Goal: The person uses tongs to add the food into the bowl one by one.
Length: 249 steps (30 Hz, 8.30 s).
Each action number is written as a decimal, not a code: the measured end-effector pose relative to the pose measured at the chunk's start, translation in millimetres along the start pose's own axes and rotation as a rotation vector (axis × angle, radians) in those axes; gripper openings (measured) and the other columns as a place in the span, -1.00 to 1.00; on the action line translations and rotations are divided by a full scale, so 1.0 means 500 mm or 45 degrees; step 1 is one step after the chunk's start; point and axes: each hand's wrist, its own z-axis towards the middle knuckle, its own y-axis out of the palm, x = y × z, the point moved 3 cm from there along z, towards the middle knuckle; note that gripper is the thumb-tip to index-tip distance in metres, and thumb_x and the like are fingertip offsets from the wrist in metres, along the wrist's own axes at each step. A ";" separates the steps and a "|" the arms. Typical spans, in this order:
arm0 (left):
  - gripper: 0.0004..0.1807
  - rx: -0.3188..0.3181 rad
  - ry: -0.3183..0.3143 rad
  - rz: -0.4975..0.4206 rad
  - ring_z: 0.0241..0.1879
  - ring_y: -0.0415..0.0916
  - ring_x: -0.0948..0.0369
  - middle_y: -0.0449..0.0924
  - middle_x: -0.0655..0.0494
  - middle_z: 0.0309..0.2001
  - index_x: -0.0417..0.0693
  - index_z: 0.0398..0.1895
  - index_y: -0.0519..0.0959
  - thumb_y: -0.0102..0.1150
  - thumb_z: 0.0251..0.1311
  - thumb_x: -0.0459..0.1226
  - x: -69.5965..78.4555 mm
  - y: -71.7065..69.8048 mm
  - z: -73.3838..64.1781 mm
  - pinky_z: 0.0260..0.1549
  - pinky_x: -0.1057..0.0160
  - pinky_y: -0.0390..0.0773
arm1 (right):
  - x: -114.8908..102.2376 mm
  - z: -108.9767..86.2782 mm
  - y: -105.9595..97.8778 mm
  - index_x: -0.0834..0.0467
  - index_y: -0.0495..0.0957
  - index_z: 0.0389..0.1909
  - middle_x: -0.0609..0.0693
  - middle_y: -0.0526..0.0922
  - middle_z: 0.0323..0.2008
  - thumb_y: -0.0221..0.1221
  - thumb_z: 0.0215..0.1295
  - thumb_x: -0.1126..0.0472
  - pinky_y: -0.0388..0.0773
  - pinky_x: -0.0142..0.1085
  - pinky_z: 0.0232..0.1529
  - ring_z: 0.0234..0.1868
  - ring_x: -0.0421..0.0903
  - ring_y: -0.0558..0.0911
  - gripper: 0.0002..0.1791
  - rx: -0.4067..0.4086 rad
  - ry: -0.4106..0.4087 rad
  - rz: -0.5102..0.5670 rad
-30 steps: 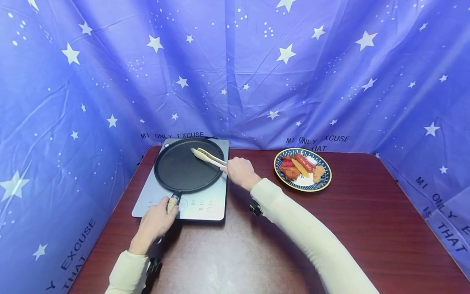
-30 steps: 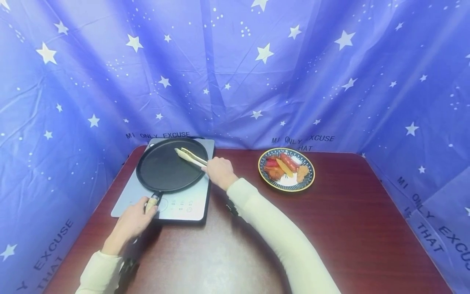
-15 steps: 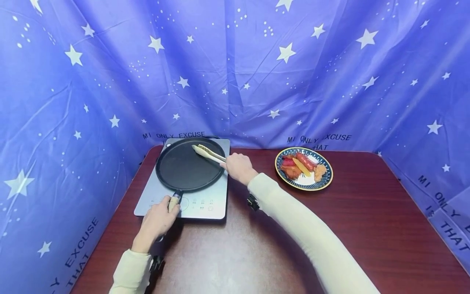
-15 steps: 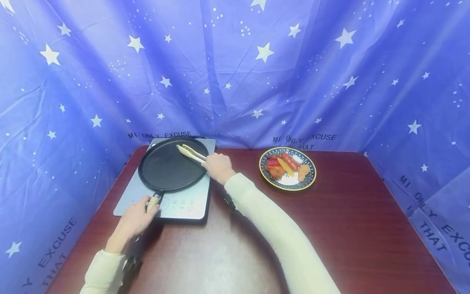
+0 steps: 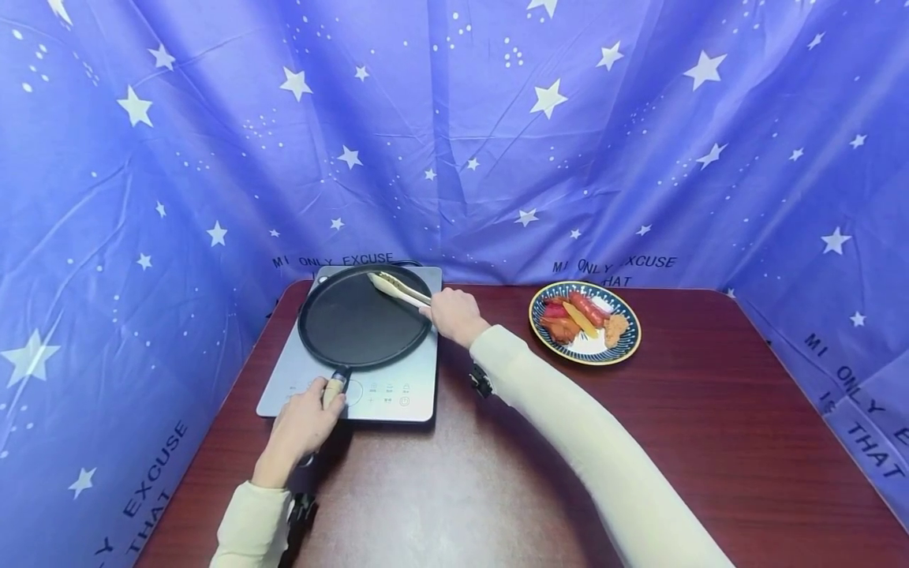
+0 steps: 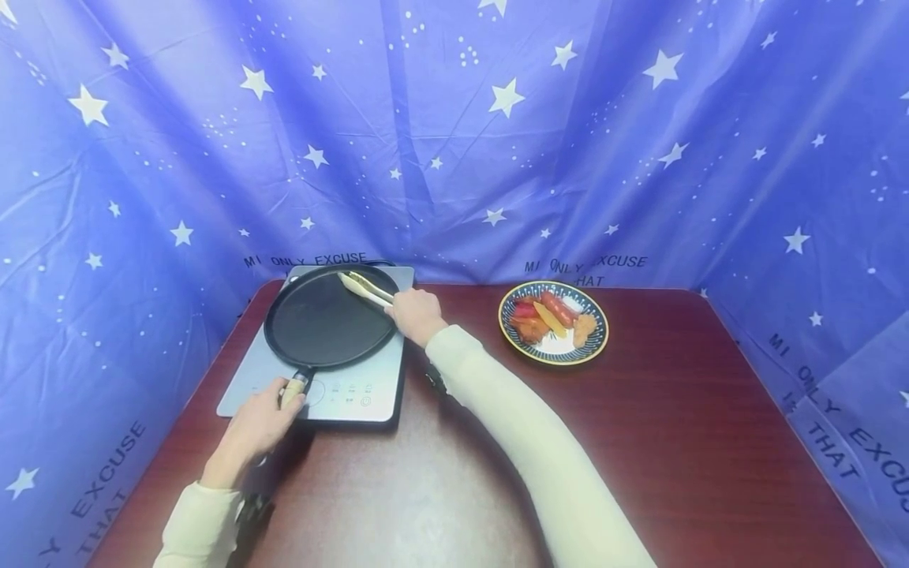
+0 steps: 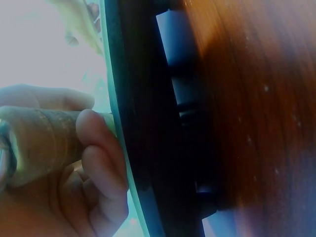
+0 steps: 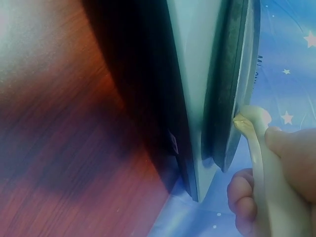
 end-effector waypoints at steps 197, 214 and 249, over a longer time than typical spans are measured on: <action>-0.63 -0.005 0.003 -0.011 -0.54 0.38 0.05 0.41 -0.01 -0.55 -0.13 -0.05 0.39 -0.01 0.24 -0.05 -0.005 0.007 -0.001 -0.56 0.12 0.31 | 0.523 -0.442 -0.075 0.17 0.64 -0.18 -0.01 0.54 -0.51 -0.09 0.44 -0.07 0.43 0.08 -0.33 -0.39 0.05 0.59 -0.55 -0.261 0.107 0.116; -0.62 -0.012 -0.001 -0.014 -0.54 0.39 0.05 0.42 -0.02 -0.54 -0.15 -0.03 0.40 0.00 0.26 -0.06 -0.001 0.003 -0.005 -0.55 0.10 0.32 | 0.521 -0.431 -0.062 0.14 0.57 -0.50 -0.10 0.41 -0.64 -0.01 0.35 -0.19 0.36 -0.13 -0.47 -0.58 -0.11 0.41 -0.50 -0.339 0.080 0.115; -0.62 -0.015 -0.008 -0.017 -0.54 0.38 0.05 0.41 -0.01 -0.54 -0.15 -0.03 0.39 -0.02 0.27 -0.05 -0.001 0.001 -0.005 -0.56 0.12 0.31 | 0.547 -0.451 -0.017 0.10 0.45 -0.53 -0.10 0.33 -0.70 0.04 0.34 -0.15 0.28 -0.19 -0.57 -0.65 -0.14 0.35 -0.58 -0.115 0.110 0.140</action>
